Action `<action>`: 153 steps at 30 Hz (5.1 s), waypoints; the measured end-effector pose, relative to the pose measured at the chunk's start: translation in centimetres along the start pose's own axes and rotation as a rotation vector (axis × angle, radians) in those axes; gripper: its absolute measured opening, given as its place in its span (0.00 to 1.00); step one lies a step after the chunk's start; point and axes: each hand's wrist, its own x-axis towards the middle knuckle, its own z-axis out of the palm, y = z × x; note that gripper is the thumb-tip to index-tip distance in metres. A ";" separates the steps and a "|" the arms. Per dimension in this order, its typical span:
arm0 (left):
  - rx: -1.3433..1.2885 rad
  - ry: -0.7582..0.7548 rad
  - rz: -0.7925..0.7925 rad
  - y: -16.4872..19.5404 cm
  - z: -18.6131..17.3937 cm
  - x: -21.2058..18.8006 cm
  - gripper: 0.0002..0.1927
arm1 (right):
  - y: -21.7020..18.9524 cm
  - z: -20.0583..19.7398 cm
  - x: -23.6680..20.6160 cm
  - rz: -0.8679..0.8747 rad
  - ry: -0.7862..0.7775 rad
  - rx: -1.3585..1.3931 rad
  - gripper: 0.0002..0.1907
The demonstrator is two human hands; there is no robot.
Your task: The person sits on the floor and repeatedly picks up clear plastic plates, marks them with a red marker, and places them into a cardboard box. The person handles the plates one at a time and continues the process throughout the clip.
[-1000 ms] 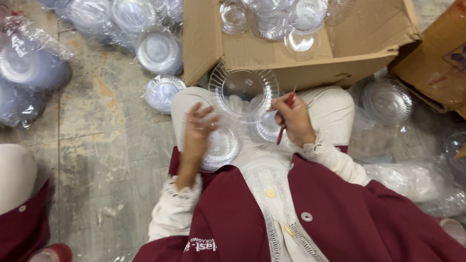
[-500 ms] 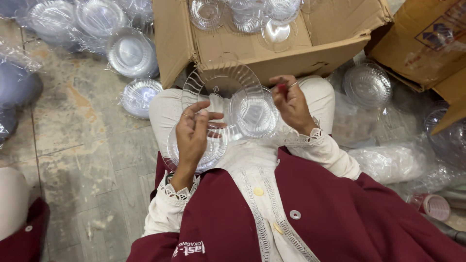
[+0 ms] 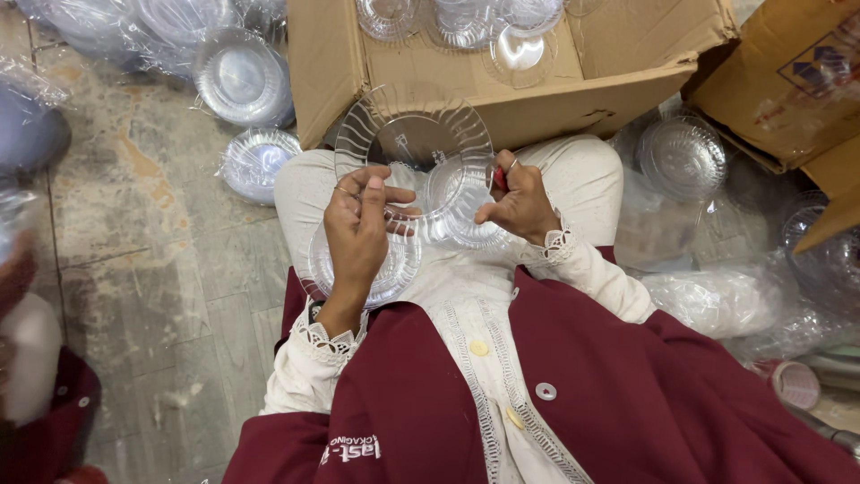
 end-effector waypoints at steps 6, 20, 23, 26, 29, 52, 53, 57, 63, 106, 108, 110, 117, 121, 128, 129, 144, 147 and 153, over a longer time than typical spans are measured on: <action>-0.038 0.082 0.057 -0.3 0.9 0.4 0.14 | -0.9 1.5 -0.2 0.059 0.066 -0.079 0.41; -0.038 0.108 0.088 -0.9 1.3 0.5 0.13 | -3.4 1.4 1.1 0.055 0.115 -0.063 0.44; -0.023 0.125 0.155 -1.2 1.6 0.5 0.13 | -3.1 1.6 0.9 0.036 0.106 -0.058 0.42; 0.031 0.155 0.129 -1.3 1.8 0.6 0.13 | -3.4 1.9 0.9 0.055 0.096 -0.067 0.39; -0.091 0.153 0.120 -1.4 1.9 0.7 0.12 | -4.2 2.2 0.9 0.043 0.104 -0.120 0.39; -0.387 0.276 0.127 -6.5 3.5 2.1 0.16 | -5.0 4.5 1.8 -0.049 0.152 -0.283 0.38; -0.379 0.275 0.138 -6.8 3.6 2.2 0.15 | -4.9 4.7 1.8 -0.028 0.151 -0.279 0.38; -0.404 0.279 0.130 -7.4 3.8 2.4 0.16 | -4.1 5.2 1.8 -0.057 0.185 -0.272 0.34; -0.470 0.303 0.158 -8.5 4.3 2.9 0.17 | -3.4 6.2 1.6 -0.016 0.164 -0.212 0.25; -0.083 0.077 0.032 0.3 0.2 1.2 0.17 | -1.2 2.3 0.9 0.037 -0.066 -0.119 0.37; -0.091 0.090 0.039 0.2 0.3 1.1 0.17 | -1.8 2.3 1.1 0.056 -0.025 -0.097 0.39; -0.092 0.099 0.038 0.0 0.5 0.8 0.17 | -2.6 1.9 1.4 0.061 0.003 -0.092 0.42; -0.078 0.121 0.045 -0.1 1.1 0.5 0.17 | -3.4 2.4 1.6 0.035 0.038 -0.087 0.47; -0.114 0.142 0.047 -0.4 1.3 0.7 0.17 | -2.2 2.9 1.3 0.063 0.035 -0.117 0.45; -0.170 0.172 0.073 -1.5 1.6 0.8 0.18 | -3.0 3.5 1.4 -0.035 0.064 -0.128 0.42; -0.166 0.180 0.082 -1.7 1.7 0.8 0.18 | -3.3 3.4 1.4 -0.066 0.080 -0.122 0.44; -0.255 0.226 0.079 -3.2 2.4 1.5 0.19 | -3.9 4.3 1.2 -0.011 0.080 -0.207 0.36; -0.263 0.243 0.086 -3.7 2.5 1.6 0.19 | -4.4 4.5 1.2 -0.082 0.100 -0.196 0.39; -0.334 0.269 0.098 -4.5 2.7 2.0 0.19 | -4.5 5.2 1.1 0.028 0.086 -0.233 0.36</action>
